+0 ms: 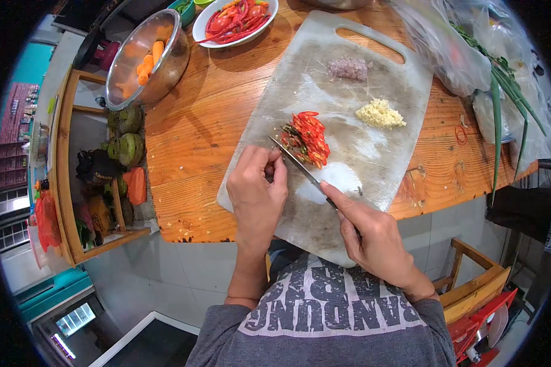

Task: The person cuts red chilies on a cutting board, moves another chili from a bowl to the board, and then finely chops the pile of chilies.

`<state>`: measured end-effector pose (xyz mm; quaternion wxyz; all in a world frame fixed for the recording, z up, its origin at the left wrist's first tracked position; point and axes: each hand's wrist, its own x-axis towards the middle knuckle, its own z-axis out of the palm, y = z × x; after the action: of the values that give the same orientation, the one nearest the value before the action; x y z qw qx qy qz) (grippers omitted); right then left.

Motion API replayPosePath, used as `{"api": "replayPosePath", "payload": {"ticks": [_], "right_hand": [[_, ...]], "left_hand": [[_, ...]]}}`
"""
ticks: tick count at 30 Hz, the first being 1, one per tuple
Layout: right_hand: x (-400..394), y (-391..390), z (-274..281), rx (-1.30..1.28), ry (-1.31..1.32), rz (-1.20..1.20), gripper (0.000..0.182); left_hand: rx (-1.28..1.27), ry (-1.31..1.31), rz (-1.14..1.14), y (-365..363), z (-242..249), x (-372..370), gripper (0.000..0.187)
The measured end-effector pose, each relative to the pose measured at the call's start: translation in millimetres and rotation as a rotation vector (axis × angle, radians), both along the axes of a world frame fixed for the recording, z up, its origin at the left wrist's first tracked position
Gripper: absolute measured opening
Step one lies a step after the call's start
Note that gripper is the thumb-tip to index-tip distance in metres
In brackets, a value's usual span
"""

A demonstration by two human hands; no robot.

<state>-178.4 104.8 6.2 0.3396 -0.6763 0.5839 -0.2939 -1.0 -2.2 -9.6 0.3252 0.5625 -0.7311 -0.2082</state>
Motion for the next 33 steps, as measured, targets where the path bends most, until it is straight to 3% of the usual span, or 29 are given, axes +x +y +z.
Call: {"api": "replayPosePath", "payload": {"ticks": [14,17,20,23,26,29,33], "right_hand": [[10,-3,7,0.026,-0.049,-0.049,0.062],[-7,13,14,0.092,-0.056,-0.057,0.055],[-26,12,23,0.242,-0.110,-0.035,0.060],[-21,13,26,0.227,-0.124,-0.097,0.059],[-8,11,-2,-0.067,-0.116,-0.080,0.059],[-4,7,2,0.046,-0.097,-0.064,0.059],[-3,5,0,0.007,-0.128,-0.059,0.060]], "left_hand": [[0.061,0.052,0.027,-5,-2,5,0.006],[0.095,0.053,0.041,-6,0,5,0.007],[0.092,0.036,0.013,-9,1,7,0.007],[0.027,-0.028,-0.022,-7,4,6,0.005],[0.022,-0.029,-0.042,-7,5,5,0.004],[0.036,0.000,-0.041,-7,5,4,0.004],[0.049,0.027,-0.016,-7,4,4,0.004]]}}
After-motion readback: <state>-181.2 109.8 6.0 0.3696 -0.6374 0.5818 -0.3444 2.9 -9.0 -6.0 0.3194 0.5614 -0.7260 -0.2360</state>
